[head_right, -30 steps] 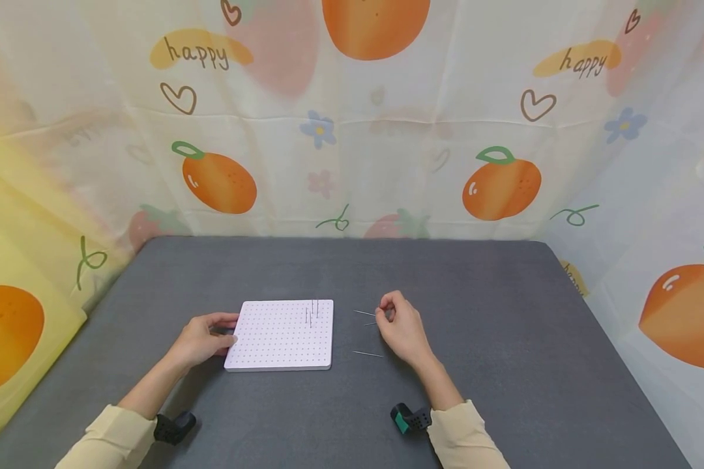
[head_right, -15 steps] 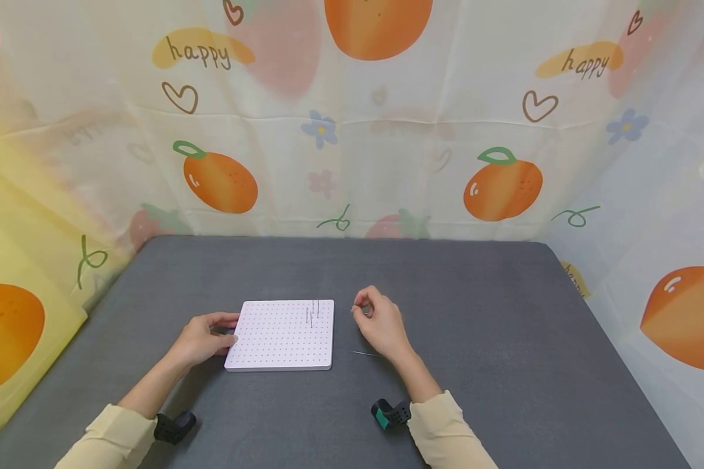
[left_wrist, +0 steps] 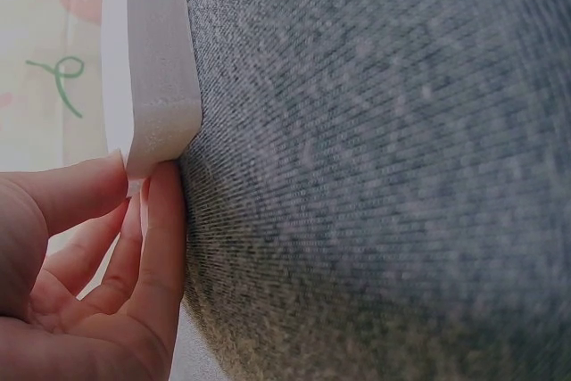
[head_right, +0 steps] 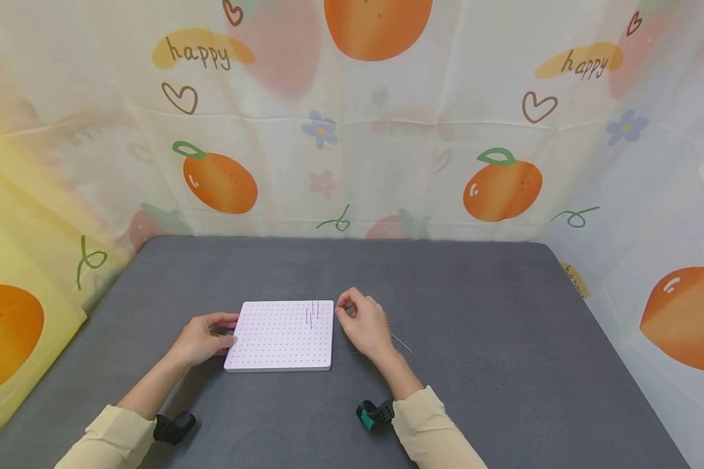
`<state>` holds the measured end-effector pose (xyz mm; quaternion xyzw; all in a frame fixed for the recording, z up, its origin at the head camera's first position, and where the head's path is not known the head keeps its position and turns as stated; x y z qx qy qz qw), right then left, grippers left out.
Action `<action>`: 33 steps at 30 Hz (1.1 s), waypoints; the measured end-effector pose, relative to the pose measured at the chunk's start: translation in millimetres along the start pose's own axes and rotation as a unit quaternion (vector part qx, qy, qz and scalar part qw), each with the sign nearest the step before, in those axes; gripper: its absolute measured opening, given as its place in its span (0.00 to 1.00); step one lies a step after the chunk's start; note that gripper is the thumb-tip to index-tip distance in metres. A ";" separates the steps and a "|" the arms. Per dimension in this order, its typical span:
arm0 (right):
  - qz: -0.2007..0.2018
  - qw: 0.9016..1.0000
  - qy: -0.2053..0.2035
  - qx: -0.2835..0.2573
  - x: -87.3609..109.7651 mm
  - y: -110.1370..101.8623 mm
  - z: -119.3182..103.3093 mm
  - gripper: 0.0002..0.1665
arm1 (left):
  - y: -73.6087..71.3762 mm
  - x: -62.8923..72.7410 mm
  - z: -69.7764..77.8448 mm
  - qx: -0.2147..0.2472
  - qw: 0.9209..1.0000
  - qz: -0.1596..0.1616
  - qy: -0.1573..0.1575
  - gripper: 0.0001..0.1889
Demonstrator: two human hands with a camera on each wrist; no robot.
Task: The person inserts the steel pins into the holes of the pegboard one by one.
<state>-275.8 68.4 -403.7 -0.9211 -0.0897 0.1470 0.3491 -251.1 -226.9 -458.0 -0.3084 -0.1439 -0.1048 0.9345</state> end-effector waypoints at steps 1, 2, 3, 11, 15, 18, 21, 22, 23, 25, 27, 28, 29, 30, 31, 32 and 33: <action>-0.002 1.000 0.001 0.001 -0.6 1.9 -0.5 0.06 | -0.1 -0.1 -0.1 0.000 1.000 0.000 0.000 0.24; -0.005 1.000 0.001 0.002 -1.2 3.7 -1.2 0.06 | -0.2 -0.1 -0.2 0.001 1.000 0.001 0.000 0.24; -0.006 1.000 0.001 0.003 -1.8 5.3 -2.2 0.06 | -0.3 0.0 -0.4 0.002 1.000 0.002 -0.001 0.24; -0.015 1.000 0.006 0.024 -4.6 18.5 -4.4 0.04 | 0.6 0.9 -0.2 0.006 1.000 0.000 0.001 0.24; -0.013 1.000 0.001 0.027 -6.1 22.6 -5.3 0.04 | -0.1 0.8 -0.1 0.007 1.000 0.000 0.003 0.24; -0.016 0.999 0.003 0.030 -7.1 26.2 -5.7 0.04 | 0.1 0.9 -0.3 0.004 1.000 0.001 0.004 0.24; -0.019 0.999 0.004 0.033 -7.5 29.6 -6.5 0.04 | 0.1 0.9 -0.5 0.001 1.000 0.002 0.002 0.24; -0.019 0.999 0.004 0.034 -7.6 30.6 -6.7 0.04 | 0.1 0.8 -0.6 0.000 1.000 0.002 0.002 0.24; -0.017 0.999 0.003 0.034 -7.8 31.2 -7.1 0.04 | 0.1 0.7 -0.5 0.000 1.000 0.003 0.003 0.24; -0.015 0.999 0.000 0.034 -8.6 32.5 -7.2 0.04 | 0.1 0.3 -0.7 0.000 1.000 0.003 0.003 0.24; -0.014 0.999 -0.001 0.033 -9.4 33.2 -7.5 0.03 | 0.0 0.1 -0.6 0.001 1.000 0.004 0.004 0.23; -0.015 0.999 0.000 0.033 -9.6 33.7 -7.6 0.03 | -0.1 -0.1 -0.7 0.001 1.000 0.004 0.005 0.23; -0.015 0.999 0.001 0.032 -10.0 34.3 -7.3 0.03 | -0.2 -0.1 -0.7 0.001 1.000 0.004 0.005 0.23; -0.017 0.999 0.003 0.033 -10.2 34.7 -7.3 0.03 | -0.3 -0.2 -1.0 0.001 1.000 0.004 0.004 0.23; -0.018 0.999 0.004 0.033 -10.4 35.1 -7.4 0.03 | -0.4 -0.4 -1.1 0.001 1.000 0.004 0.004 0.23; -0.019 0.999 0.005 0.034 -10.6 35.4 -7.6 0.03 | -0.5 -0.5 -1.1 0.001 1.000 0.004 0.003 0.23; -0.019 0.999 0.003 0.035 -10.9 35.6 -8.1 0.03 | -0.7 -0.5 -1.2 0.001 1.000 0.004 0.003 0.23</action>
Point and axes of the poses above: each hand's wrist, its own x-axis away from the middle knuckle, its own y-axis out of the palm, z = x × y, the point moved 10 cm from there along -x, towards the middle knuckle, and after that the axes turned 12 degrees about -z, right-handed, at the moved point
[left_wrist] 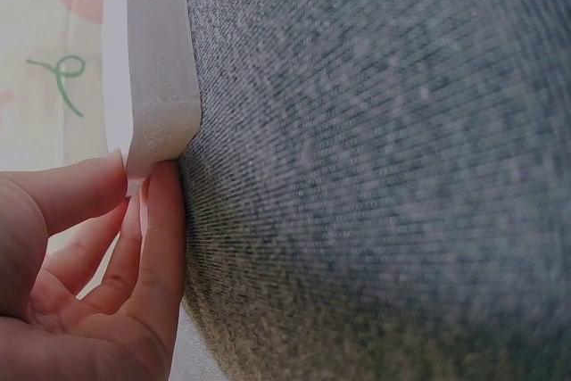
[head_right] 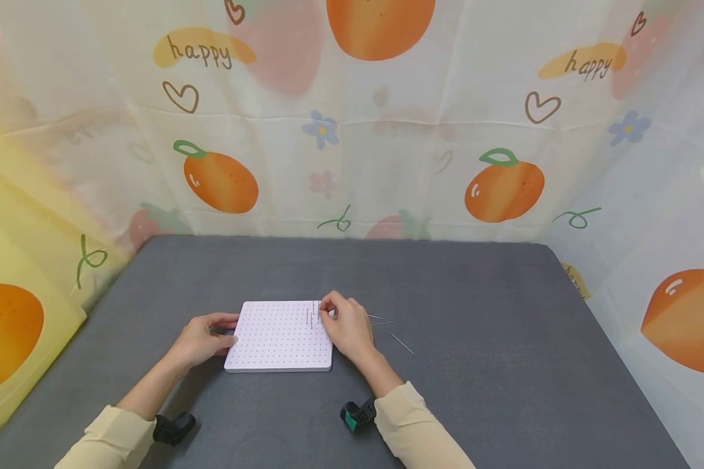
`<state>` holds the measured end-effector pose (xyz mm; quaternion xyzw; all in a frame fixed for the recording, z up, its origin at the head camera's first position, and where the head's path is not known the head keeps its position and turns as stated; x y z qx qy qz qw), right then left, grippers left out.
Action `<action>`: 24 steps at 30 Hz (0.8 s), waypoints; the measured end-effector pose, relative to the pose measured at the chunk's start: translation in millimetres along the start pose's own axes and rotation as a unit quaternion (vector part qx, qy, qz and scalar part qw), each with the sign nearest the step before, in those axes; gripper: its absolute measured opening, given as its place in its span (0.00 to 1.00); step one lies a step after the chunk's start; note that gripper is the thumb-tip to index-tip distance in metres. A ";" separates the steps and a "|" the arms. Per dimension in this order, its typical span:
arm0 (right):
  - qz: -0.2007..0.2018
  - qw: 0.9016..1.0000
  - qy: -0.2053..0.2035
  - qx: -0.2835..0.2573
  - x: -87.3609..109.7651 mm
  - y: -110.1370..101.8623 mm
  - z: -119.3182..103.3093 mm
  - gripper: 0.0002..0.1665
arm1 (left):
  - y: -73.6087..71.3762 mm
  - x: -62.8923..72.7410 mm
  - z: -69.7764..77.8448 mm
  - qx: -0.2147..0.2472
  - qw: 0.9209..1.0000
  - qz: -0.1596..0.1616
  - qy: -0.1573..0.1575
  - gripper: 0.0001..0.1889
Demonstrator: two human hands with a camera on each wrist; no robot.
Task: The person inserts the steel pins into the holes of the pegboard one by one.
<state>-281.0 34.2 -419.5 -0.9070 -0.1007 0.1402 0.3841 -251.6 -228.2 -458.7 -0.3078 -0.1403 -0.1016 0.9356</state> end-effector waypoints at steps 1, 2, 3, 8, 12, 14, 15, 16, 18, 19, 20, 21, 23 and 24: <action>-0.001 1.000 0.000 0.001 -0.1 0.0 -0.3 0.03 | 0.1 -0.1 0.0 0.000 1.000 0.000 0.000 0.23; -0.001 1.000 -0.002 0.001 -0.2 -0.1 -0.8 0.03 | 0.1 -0.2 -0.2 0.001 1.000 0.000 -0.001 0.23; -0.001 1.000 -0.003 0.002 -0.2 -0.3 -1.6 0.03 | 0.3 -0.3 0.2 0.000 1.000 -0.001 0.001 0.23; -0.009 1.000 -0.001 0.007 0.0 0.6 -3.4 0.03 | 0.5 -0.3 0.3 0.003 1.000 -0.001 0.001 0.23; -0.011 1.000 -0.003 0.017 -0.1 2.5 -3.6 0.03 | 0.0 -0.6 0.3 0.004 1.000 -0.001 0.002 0.23; -0.009 1.000 -0.005 0.022 -0.4 3.3 -3.3 0.03 | -0.2 -0.6 0.5 0.003 1.000 -0.001 0.003 0.23; -0.009 1.000 -0.006 0.025 -0.6 3.8 -3.0 0.03 | -0.2 -0.6 0.7 0.002 1.000 -0.001 0.004 0.24; -0.008 1.000 -0.007 0.028 -0.8 4.1 -2.7 0.03 | -0.1 -0.6 0.5 0.003 1.000 -0.001 0.003 0.24; -0.008 0.999 -0.008 0.034 -0.8 4.9 -2.1 0.03 | 0.0 -0.1 1.0 0.002 1.000 -0.002 0.004 0.24; -0.009 0.999 -0.009 0.035 -0.9 5.3 -2.0 0.03 | 0.1 -0.1 1.0 0.003 1.000 -0.003 0.003 0.24; -0.010 0.999 -0.009 0.037 -0.8 5.7 -1.9 0.03 | 0.1 0.1 0.9 0.004 1.000 -0.003 0.003 0.24; -0.011 0.999 -0.009 0.037 -0.7 6.0 -1.9 0.03 | 0.3 0.4 1.3 0.004 1.000 -0.004 0.003 0.24; -0.012 0.999 -0.010 0.039 -0.5 6.5 -2.3 0.03 | 0.3 0.9 1.9 0.004 1.000 -0.005 0.004 0.24; -0.013 0.999 -0.008 0.040 -0.6 6.8 -2.2 0.03 | 0.0 0.9 1.5 0.006 1.000 -0.005 0.002 0.24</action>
Point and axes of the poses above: each hand's wrist, its own x-axis away from the middle knuckle, its own y-axis out of the palm, z = x × y, the point moved 10 cm from there along -x, towards the middle knuckle, and after that the axes turned 12 degrees about -z, right-handed, at the moved point
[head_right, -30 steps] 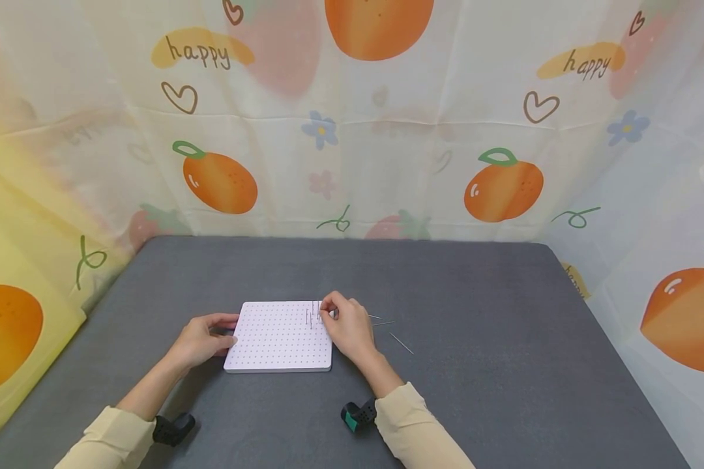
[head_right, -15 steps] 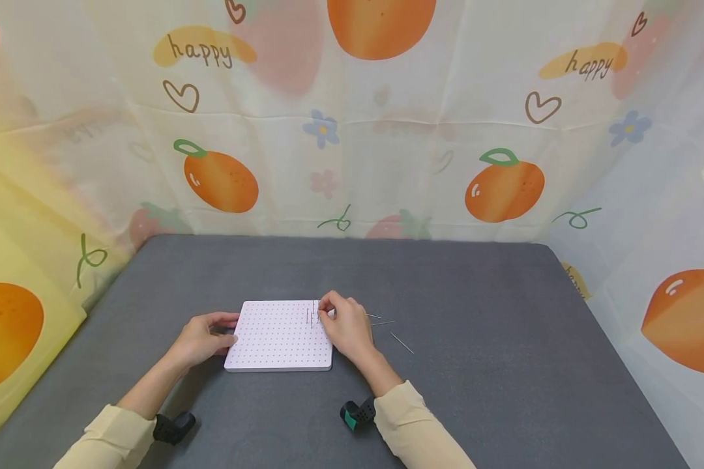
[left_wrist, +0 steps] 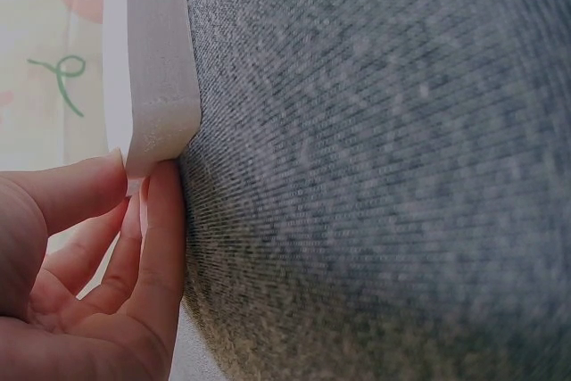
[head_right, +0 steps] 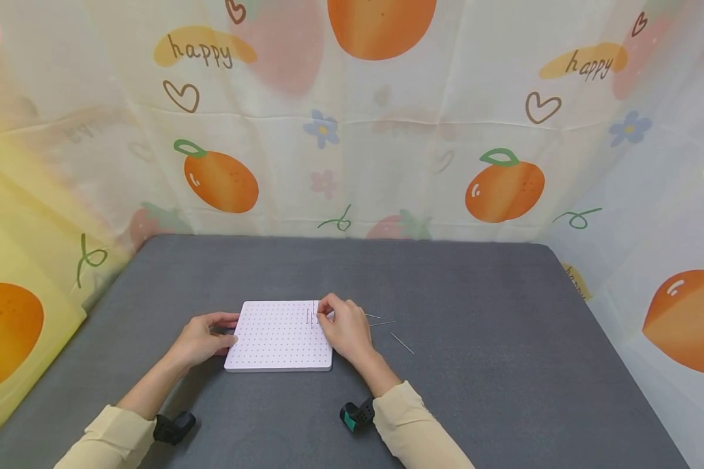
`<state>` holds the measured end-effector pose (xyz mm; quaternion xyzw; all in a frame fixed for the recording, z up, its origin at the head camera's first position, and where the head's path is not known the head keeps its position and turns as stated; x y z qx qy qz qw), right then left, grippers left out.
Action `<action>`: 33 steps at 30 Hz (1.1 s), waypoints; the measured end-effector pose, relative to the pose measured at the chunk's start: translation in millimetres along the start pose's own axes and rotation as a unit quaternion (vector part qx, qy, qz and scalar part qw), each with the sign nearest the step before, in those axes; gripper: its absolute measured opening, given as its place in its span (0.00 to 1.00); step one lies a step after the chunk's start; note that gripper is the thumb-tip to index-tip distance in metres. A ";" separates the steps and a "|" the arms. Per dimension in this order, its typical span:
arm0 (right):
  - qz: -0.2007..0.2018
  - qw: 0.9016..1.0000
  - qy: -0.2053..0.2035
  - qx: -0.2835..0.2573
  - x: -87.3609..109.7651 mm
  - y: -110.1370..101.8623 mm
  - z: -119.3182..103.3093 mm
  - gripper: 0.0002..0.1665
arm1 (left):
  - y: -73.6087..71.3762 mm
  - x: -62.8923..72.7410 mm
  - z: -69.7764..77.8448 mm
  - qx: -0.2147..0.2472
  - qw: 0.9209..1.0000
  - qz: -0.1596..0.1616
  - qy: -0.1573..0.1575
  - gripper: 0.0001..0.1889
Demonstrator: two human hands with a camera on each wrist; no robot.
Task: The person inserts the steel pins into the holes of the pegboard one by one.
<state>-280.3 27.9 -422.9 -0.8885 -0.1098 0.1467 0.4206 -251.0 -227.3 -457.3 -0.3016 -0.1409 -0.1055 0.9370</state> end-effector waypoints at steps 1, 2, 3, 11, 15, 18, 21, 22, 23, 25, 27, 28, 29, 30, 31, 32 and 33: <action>-0.001 1.000 0.000 0.000 0.0 0.1 -0.1 0.03 | 0.1 0.4 0.4 -0.001 1.000 -0.001 0.001 0.24; -0.002 1.000 0.000 0.001 0.0 0.4 -0.3 0.03 | 0.2 0.7 0.7 -0.001 1.000 -0.001 0.001 0.24; -0.002 1.000 0.000 0.002 0.0 0.4 -0.5 0.03 | 0.3 1.0 0.9 -0.001 1.000 -0.002 0.001 0.24; -0.023 1.000 -0.009 0.010 0.3 1.6 -1.1 0.03 | 0.4 0.0 -0.2 0.006 1.000 -0.001 0.000 0.24; -0.043 0.999 -0.004 0.008 1.3 0.9 3.2 0.03 | 0.6 -0.2 0.1 0.005 1.000 0.000 0.001 0.24; -0.047 0.999 -0.001 0.010 3.1 -3.0 7.4 0.04 | 0.7 -0.1 0.8 -0.001 1.000 0.000 0.002 0.24; -0.044 0.999 0.003 0.010 6.1 -10.0 11.7 0.04 | 0.7 -0.5 0.2 -0.003 1.000 0.002 0.001 0.24; -0.041 0.999 0.003 0.009 7.1 -12.8 12.9 0.04 | 0.8 -0.5 -0.1 -0.003 1.000 0.002 0.000 0.24; -0.038 0.999 0.001 0.008 8.1 -16.0 14.0 0.04 | 0.8 -0.4 0.0 -0.004 1.000 0.003 0.000 0.23; -0.035 0.999 -0.002 0.002 10.3 -21.9 16.0 0.04 | 0.9 -0.4 -0.2 -0.003 1.000 0.003 -0.002 0.23; -0.031 0.999 -0.006 -0.004 12.3 -27.5 18.2 0.04 | 0.9 0.0 0.0 -0.004 1.000 0.004 -0.003 0.24; -0.030 0.999 -0.010 -0.007 13.1 -30.3 19.1 0.04 | 0.9 0.4 0.1 -0.006 1.000 0.004 -0.003 0.24; -0.028 0.999 -0.012 -0.009 13.9 -33.1 20.0 0.04 | 0.8 0.5 0.4 -0.006 1.000 0.004 -0.003 0.24; -0.029 0.999 -0.015 -0.015 14.7 -35.4 21.3 0.05 | 0.8 0.6 0.5 -0.006 1.000 0.004 -0.003 0.24; -0.029 0.999 -0.016 -0.020 15.6 -37.9 22.9 0.05 | 0.9 0.8 0.6 -0.006 1.000 0.004 -0.003 0.24; -0.028 0.999 -0.018 -0.024 16.1 -40.2 24.6 0.05 | 0.8 1.0 0.9 -0.006 1.000 0.004 -0.003 0.24; -0.029 0.999 -0.020 -0.028 16.6 -42.4 26.3 0.05 | 0.9 1.0 0.6 -0.006 1.000 0.003 -0.004 0.24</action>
Point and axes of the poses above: each hand's wrist, its own x-axis away from the middle knuckle, its own y-axis out of the palm, z = x × y, the point moved 10 cm from there along -x, towards the middle knuckle, and after that the axes turned 12 degrees about -z, right-handed, at the moved point
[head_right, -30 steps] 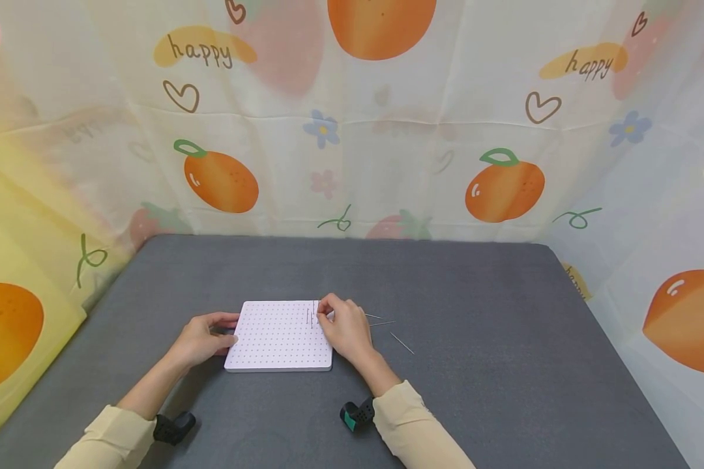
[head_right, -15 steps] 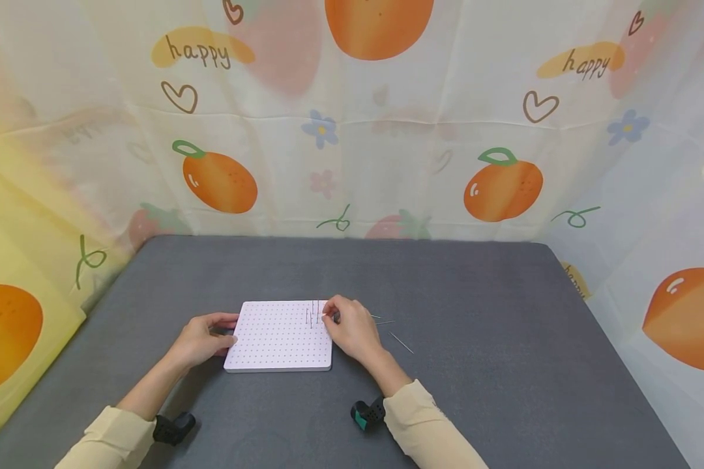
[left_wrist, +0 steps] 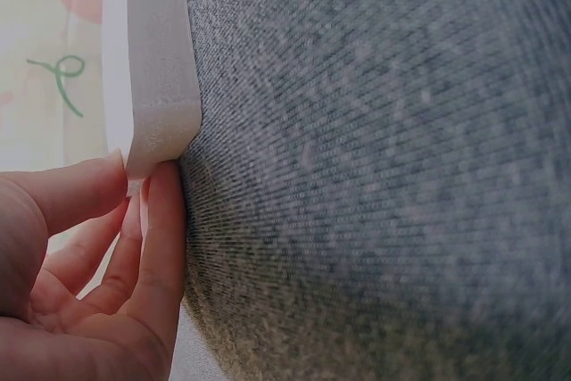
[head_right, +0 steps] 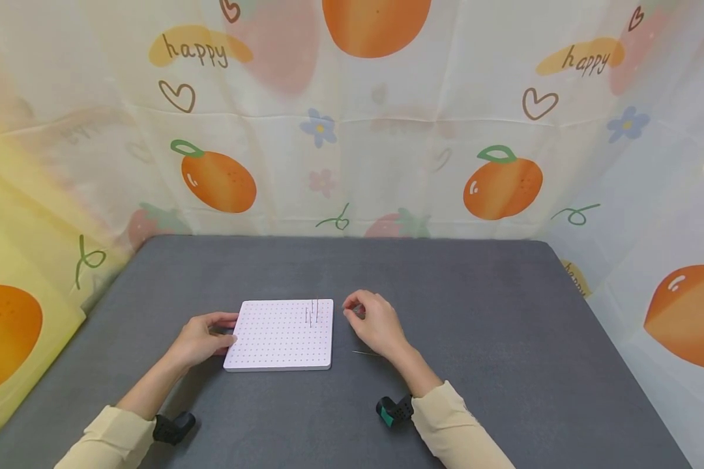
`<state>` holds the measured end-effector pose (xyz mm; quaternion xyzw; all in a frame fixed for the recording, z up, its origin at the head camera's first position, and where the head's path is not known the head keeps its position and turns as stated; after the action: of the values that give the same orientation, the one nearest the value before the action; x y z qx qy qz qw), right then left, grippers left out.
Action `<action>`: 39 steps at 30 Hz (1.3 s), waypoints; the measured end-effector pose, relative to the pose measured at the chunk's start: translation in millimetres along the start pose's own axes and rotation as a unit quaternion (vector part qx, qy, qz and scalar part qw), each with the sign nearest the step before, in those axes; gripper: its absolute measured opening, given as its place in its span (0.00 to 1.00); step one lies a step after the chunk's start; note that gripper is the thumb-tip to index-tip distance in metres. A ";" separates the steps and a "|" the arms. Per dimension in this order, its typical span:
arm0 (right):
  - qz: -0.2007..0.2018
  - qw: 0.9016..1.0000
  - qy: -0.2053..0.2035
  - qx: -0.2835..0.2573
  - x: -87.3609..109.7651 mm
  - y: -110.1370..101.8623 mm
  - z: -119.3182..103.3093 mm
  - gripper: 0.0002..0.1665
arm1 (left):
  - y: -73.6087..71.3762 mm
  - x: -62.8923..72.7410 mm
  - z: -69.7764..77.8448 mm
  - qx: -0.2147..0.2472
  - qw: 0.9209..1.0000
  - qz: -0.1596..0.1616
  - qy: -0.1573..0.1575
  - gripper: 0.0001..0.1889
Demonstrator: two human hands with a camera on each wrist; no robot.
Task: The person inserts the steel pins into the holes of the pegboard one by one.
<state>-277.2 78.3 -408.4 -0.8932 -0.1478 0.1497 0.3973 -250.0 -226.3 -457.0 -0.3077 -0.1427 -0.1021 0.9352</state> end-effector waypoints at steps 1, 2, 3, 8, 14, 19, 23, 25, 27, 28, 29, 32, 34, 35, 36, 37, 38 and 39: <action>-0.001 1.000 -0.002 -0.004 0.5 -2.0 1.9 0.05 | 0.0 0.1 -0.1 0.001 1.000 0.000 -0.001 0.24; -0.002 1.000 -0.005 -0.010 0.8 -3.8 4.0 0.05 | 0.0 0.0 -0.2 0.002 1.000 0.000 -0.001 0.24; -0.003 1.000 -0.007 -0.015 1.3 -5.7 6.1 0.05 | 0.0 -0.2 -0.6 0.003 1.000 0.000 -0.003 0.24; -0.005 1.000 -0.014 -0.026 3.6 -15.2 17.6 0.05 | 0.1 -2.3 -2.2 0.005 1.000 0.002 -0.001 0.24; -0.020 0.999 -0.016 -0.025 6.9 -22.3 32.4 0.06 | 0.5 -3.3 -2.7 0.010 1.000 0.002 0.004 0.24; -0.044 0.998 -0.004 -0.034 8.4 -21.6 44.6 0.06 | 0.2 -3.5 -2.8 0.010 1.000 0.004 0.003 0.24; -0.065 0.997 0.006 -0.037 8.8 -17.8 51.5 0.06 | -0.1 -3.3 -2.7 0.009 1.000 0.005 0.001 0.24; -0.078 0.996 0.011 -0.036 9.0 -15.2 54.2 0.07 | 0.1 -2.9 -2.7 0.007 1.000 0.004 0.001 0.23; -0.089 0.995 0.016 -0.037 9.1 -12.6 57.0 0.07 | 0.3 -2.2 -2.7 0.006 1.000 0.004 0.001 0.23; -0.093 0.995 0.017 -0.037 9.1 -11.5 58.2 0.07 | 0.4 -1.9 -2.7 0.006 1.000 0.004 0.001 0.23; -0.096 0.995 0.017 -0.036 9.1 -10.6 59.2 0.07 | 0.5 -1.7 -2.6 0.005 1.000 0.004 0.001 0.23; -0.104 0.994 0.015 -0.034 9.0 -8.6 61.6 0.06 | 0.6 -1.1 -2.3 0.006 1.000 0.004 0.001 0.23; -0.109 0.994 0.012 -0.030 9.1 -7.6 62.9 0.06 | 0.5 -0.7 -2.1 0.006 1.000 0.005 0.001 0.23; -0.110 0.993 0.011 -0.026 9.1 -7.5 63.1 0.06 | 0.5 -0.5 -2.0 0.007 1.000 0.005 0.001 0.23; -0.112 0.993 0.008 -0.023 9.2 -7.3 63.6 0.06 | 0.4 -0.3 -2.0 0.006 1.000 0.006 0.000 0.23; -0.113 0.993 0.007 -0.018 9.3 -7.1 63.7 0.06 | 0.3 -0.1 -1.9 0.006 1.000 0.006 0.000 0.23; -0.115 0.993 0.005 -0.016 9.2 -6.9 64.0 0.05 | 0.3 0.1 -1.9 0.005 1.000 0.006 0.000 0.23; -0.117 0.993 0.005 -0.013 9.3 -6.6 64.3 0.05 | 0.3 0.3 -1.7 0.005 1.000 0.006 0.000 0.23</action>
<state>-294.4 128.9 -446.0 -0.8755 -0.2515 0.0957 0.4014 -249.3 -227.2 -458.4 -0.3044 -0.1417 -0.0956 0.9371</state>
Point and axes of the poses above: each hand's wrist, its own x-axis away from the middle knuckle, its own y-axis out of the palm, z = x × y, the point moved 10 cm from there along -x, towards the middle knuckle, and after that the axes turned 12 degrees about -z, right-handed, at the moved point
